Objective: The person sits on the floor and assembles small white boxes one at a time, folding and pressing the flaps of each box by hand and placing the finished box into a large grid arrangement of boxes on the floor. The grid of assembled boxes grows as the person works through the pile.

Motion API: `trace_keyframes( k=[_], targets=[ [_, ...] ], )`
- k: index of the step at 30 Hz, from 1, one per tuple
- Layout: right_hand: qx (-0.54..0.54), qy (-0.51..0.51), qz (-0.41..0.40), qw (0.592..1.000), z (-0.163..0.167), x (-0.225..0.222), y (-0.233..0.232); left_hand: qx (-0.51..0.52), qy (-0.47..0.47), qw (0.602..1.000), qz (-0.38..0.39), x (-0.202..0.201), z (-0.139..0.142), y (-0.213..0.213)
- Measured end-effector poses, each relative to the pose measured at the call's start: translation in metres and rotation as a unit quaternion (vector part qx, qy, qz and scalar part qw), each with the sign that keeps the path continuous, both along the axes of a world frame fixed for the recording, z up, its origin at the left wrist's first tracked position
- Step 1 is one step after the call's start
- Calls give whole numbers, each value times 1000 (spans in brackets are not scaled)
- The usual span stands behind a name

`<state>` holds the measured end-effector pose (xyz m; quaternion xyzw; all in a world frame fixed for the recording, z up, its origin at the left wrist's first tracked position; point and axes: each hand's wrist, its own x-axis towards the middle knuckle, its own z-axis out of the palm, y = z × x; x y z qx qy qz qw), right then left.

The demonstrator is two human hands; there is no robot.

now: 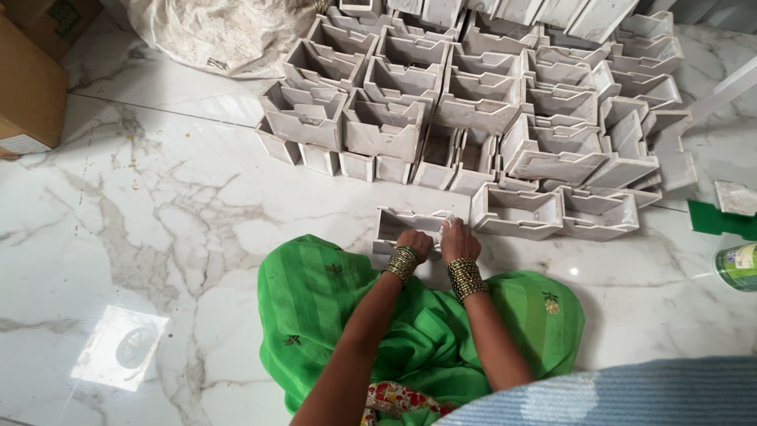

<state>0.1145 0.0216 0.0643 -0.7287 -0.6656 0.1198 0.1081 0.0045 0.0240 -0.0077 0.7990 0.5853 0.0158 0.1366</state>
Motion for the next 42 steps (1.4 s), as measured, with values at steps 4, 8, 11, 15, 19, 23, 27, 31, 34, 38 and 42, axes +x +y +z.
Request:
trace_keyframes(
  k=[4,8,11,15,19,23,27,31,34,38,42],
  targets=[
    [3,10,16,1000,5,-3,22,50,-52,996,-49,-8,-7,0],
    [0,36,72,997,16,-7,60,22,-44,997,-59,-8,-7,1],
    [-25,27,74,997,18,-8,65,42,-44,997,-50,-5,-6,-1],
    [-5,59,3,998,3,-3,46,41,-29,999,-6,1,-4,-3],
    [15,109,-35,993,-5,4,17,26,2,1000,14,3,1,-3],
    [-6,110,-52,993,-14,9,-16,57,-29,998,24,2,4,-14],
    [78,229,-40,970,-26,21,-39,88,-42,995,35,1,5,-30],
    [173,396,-28,901,-22,47,-30,114,-50,991,44,-4,9,-30],
    [184,474,-20,861,-15,67,-26,207,-120,967,94,-16,16,-21],
    [195,487,24,851,-14,67,-31,88,-393,888,222,-40,25,-6],
    [242,377,71,891,-16,45,-41,-3,-620,736,271,-35,21,-6]
  ],
)
